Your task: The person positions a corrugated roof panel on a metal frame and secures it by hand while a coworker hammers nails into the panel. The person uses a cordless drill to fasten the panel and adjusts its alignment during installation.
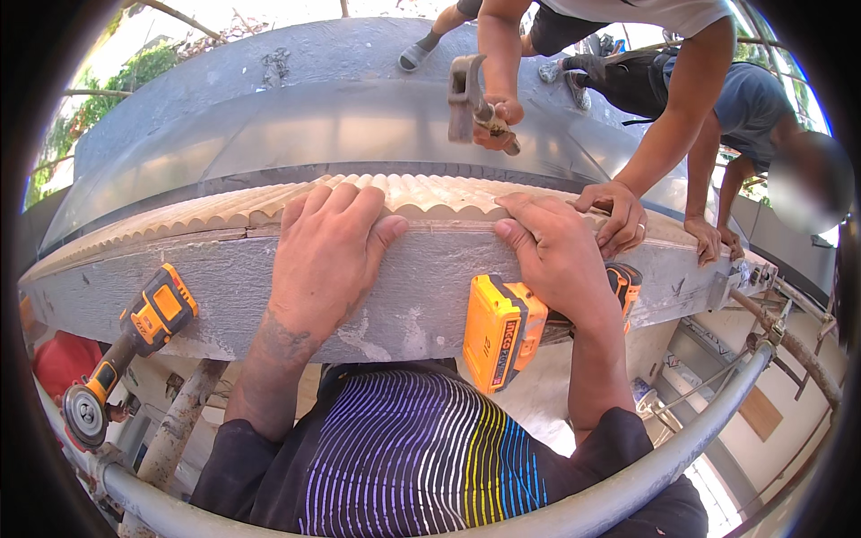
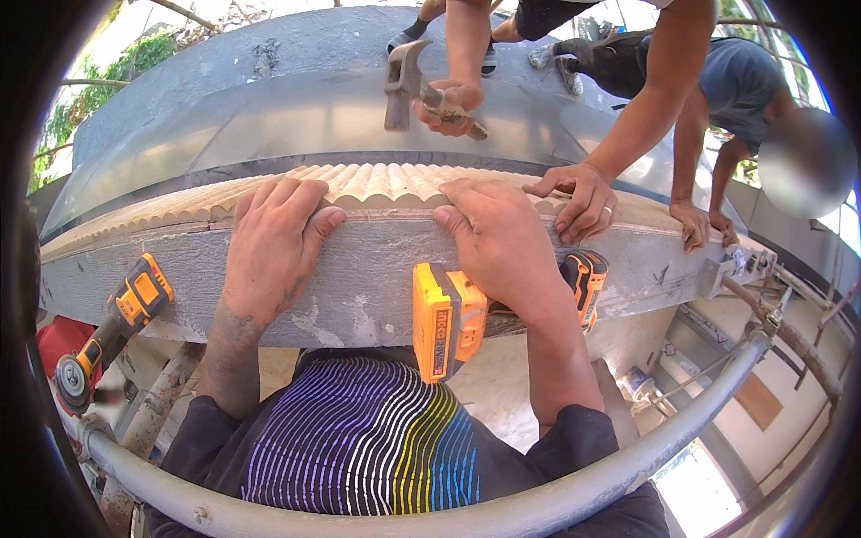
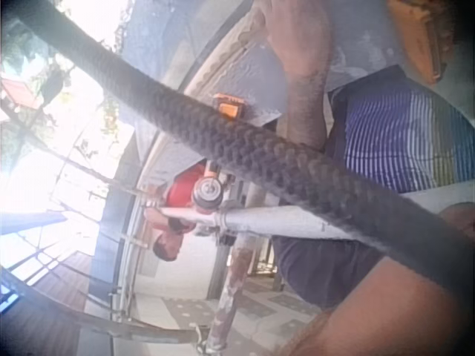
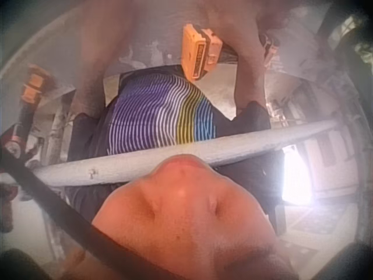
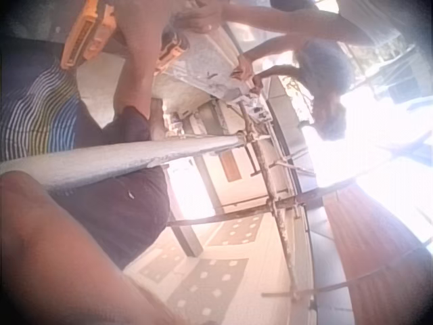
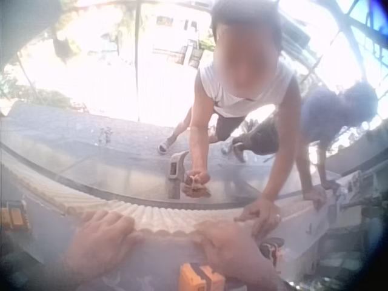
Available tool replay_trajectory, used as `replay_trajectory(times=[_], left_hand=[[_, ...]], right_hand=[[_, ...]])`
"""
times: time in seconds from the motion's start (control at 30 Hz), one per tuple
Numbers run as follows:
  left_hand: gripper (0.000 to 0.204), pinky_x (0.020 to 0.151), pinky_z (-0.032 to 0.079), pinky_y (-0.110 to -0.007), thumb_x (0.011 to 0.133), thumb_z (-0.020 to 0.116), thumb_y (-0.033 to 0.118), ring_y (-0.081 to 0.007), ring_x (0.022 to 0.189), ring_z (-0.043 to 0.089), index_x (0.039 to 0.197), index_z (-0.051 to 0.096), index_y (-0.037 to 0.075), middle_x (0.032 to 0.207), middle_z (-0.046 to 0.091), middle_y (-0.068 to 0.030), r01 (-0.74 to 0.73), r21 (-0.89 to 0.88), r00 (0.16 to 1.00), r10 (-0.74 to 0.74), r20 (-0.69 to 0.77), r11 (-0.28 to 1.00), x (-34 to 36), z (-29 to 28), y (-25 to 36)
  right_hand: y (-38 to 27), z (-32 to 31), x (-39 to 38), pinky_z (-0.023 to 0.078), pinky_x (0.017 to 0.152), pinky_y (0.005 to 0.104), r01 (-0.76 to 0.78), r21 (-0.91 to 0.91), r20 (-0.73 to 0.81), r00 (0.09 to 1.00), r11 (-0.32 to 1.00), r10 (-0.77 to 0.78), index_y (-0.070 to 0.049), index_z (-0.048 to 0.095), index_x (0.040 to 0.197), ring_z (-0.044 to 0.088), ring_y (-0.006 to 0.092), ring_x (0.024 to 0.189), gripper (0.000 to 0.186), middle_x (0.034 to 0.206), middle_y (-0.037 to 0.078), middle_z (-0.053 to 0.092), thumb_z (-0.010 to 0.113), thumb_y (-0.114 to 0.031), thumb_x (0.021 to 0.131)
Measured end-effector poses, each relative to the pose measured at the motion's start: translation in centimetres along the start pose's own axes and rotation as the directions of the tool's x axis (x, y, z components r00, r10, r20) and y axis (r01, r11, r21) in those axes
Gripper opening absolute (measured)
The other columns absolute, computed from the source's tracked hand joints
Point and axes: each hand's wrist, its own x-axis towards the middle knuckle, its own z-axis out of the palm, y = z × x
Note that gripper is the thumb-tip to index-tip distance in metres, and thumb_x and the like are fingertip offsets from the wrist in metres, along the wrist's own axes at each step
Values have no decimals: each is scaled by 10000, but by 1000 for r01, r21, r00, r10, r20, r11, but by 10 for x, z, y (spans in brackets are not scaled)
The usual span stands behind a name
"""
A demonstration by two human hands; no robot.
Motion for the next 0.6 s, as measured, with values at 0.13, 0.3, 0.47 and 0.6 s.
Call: replay_trajectory(times=[0.13,0.3,0.47,0.6], left_hand=[[389,1171,441,-502,1144,671,420,-302,1180,679,1217,728,42,1118,718,-107,1,9,1000,-1,-4,1000,-1,0,0],[398,1172,441,-510,1148,662,429,-302,1193,675,1224,726,43,1134,721,-107,1,11,1000,-1,1,1000,-1,1,0],[394,1169,442,-514,1149,657,427,-302,1193,670,1220,725,46,1128,718,-106,-1,6,1000,1,-3,1000,-1,1,-1],[384,1165,444,-511,1144,663,420,-304,1187,669,1213,726,48,1124,717,-104,-1,8,1000,1,-6,1000,-1,2,-2]], right_hand=[[1,1,0,568,1040,507,-3,1,-1,1000,1000,3,51,793,1230,739,451,1151,284,1198,246,803,750,-178,1068],[0,1,0,567,1033,509,-10,-10,9,1000,1000,10,54,787,1231,737,452,1144,286,1186,248,801,753,-175,1064],[3,0,-1,566,1005,481,22,-26,3,1000,999,-22,26,776,1329,746,431,1123,324,1173,243,800,755,-177,1077],[3,0,-1,569,1001,478,24,-24,8,1000,999,-23,27,778,1327,750,428,1123,322,1178,243,801,756,-175,1076]])
